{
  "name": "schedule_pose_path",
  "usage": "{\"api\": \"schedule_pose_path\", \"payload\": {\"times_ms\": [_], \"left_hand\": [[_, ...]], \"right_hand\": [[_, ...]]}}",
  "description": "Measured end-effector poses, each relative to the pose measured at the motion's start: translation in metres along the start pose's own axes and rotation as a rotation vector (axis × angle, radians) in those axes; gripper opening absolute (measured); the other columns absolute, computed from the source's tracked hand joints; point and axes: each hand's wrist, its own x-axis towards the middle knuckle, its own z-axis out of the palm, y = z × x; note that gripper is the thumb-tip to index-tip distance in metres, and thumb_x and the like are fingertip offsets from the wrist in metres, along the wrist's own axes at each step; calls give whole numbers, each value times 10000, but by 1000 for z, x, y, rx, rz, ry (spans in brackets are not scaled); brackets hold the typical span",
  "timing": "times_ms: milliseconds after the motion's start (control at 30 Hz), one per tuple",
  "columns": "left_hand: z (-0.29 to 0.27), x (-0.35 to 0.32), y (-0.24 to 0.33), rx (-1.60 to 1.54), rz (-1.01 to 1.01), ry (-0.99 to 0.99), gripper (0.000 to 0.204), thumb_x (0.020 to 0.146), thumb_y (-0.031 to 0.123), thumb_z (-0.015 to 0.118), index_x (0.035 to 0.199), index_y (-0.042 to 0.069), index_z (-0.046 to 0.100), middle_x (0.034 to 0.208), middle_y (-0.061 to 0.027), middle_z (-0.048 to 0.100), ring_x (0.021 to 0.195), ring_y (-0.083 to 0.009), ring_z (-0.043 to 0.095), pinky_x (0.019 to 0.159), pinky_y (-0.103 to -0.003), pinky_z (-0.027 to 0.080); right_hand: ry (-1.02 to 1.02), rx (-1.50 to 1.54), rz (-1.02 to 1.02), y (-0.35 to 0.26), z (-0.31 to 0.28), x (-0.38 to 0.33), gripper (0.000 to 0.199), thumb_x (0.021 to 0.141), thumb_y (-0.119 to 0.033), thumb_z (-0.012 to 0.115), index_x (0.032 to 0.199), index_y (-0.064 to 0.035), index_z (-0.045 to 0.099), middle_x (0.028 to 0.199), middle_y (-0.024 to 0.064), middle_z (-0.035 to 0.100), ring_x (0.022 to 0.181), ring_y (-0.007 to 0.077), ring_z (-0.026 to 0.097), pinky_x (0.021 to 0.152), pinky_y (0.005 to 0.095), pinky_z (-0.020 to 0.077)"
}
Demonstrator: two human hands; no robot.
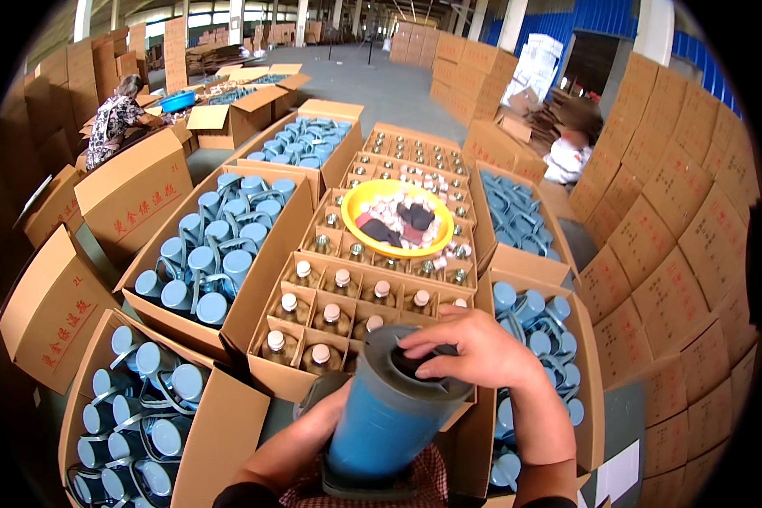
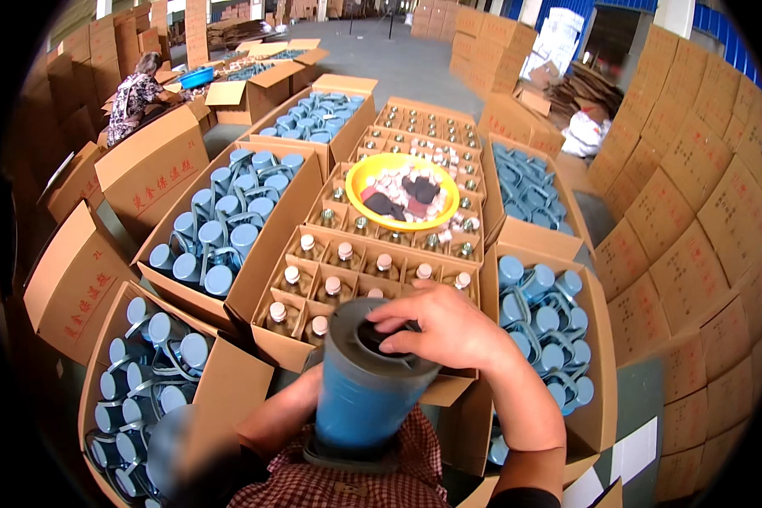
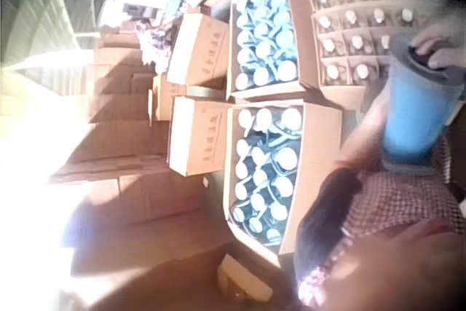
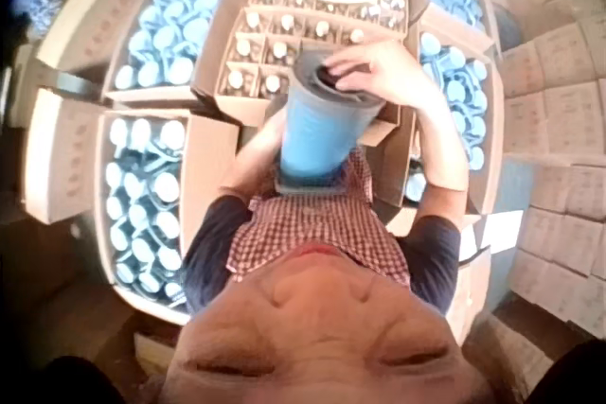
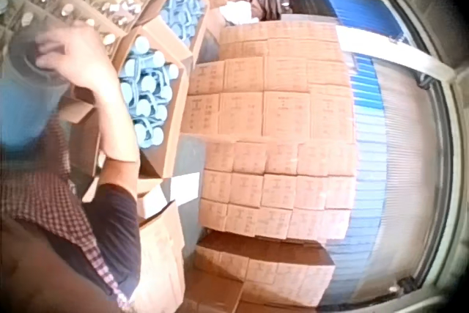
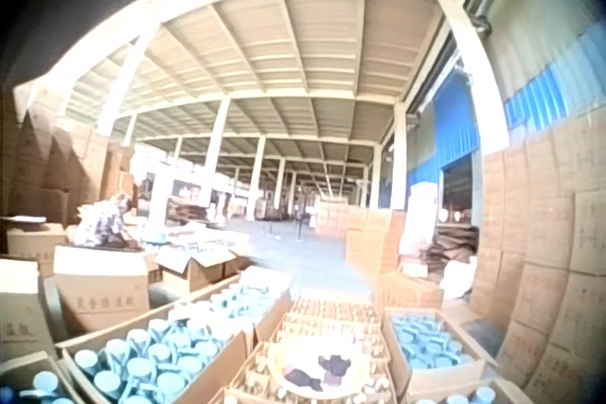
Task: The person assembles blue plastic cups by inserting a metal inner liner into the cup body and securing it with a lid. The person works in a warehouse setting, picking up components from cardboard boxes and placing the finished cups into a designated box.
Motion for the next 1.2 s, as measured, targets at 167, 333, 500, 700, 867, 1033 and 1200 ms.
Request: {"api": "schedule_pose_path", "payload": {"times_ms": [167, 333, 500, 700, 867, 1033, 1200], "left_hand": [[11, -20, -20, 138, -181, -53, 395, 990, 302, 429, 1009, -4, 679, 1083, -112, 641, 937, -150, 598, 816, -317, 486], [32, -76, -14, 784, 252, 94, 362, 945, 306, 483, 1063, 1, 639, 915, -221, 656, 832, -363, 641, 741, -408, 508], [49, -96, -7, 1040, 372, 140, 421, 893, 302, 560, 1166, -18, 567, 957, -236, 635, 859, -399, 622, 742, -438, 506], [25, -93, -13, 898, 451, 132, 408, 882, 231, 580, 1195, -30, 560, 994, -245, 635, 901, -340, 643, 771, -392, 509], [-32, -91, -34, 476, 209, 244, 349, 948, 129, 447, 1235, -50, 533, 1031, -105, 639, 919, -155, 590, 814, -284, 469], [-69, -107, -71, 68, 96, 456, 189, 951, 181, 465, 868, 53, 575, 677, -4, 535, 495, -101, 451, 446, -231, 366], [-77, -104, -97, -67, 190, 533, 211, 920, 264, 538, 793, 96, 521, 624, -19, 536, 429, -125, 450, 380, -258, 359]], "right_hand": [[70, -577, 235, -19, 6, -26, 298, 707, -383, 721, 704, -95, 647, 587, 105, 613, 569, 301, 617, 531, 387, 479], [-36, -263, 668, 13, 4, -44, 248, 752, -332, 646, 722, -86, 670, 614, 119, 630, 599, 298, 614, 603, 366, 489], [18, -335, 727, 40, 15, -42, 310, 723, -386, 669, 777, -81, 682, 813, 160, 669, 837, 326, 634, 747, 406, 490], [793, 538, 266, 111, 40, -59, 134, 821, -145, 624, 905, -46, 656, 757, 87, 670, 703, 177, 620, 682, 311, 497], [750, 641, 192, 108, 155, -95, 416, 847, -139, 597, 1236, -10, 526, 1281, 100, 523, 1112, 196, 515, 963, 338, 399], [272, 465, 10, 92, 197, -166, 467, 809, -277, 665, 1209, -69, 544, 1416, 139, 406, 1347, 306, 327, 1108, 429, 235], [153, -171, 126, 61, 207, -206, 388, 650, -227, 742, 969, -117, 552, 1258, 68, 499, 1314, 297, 369, 1104, 517, 222]]}}
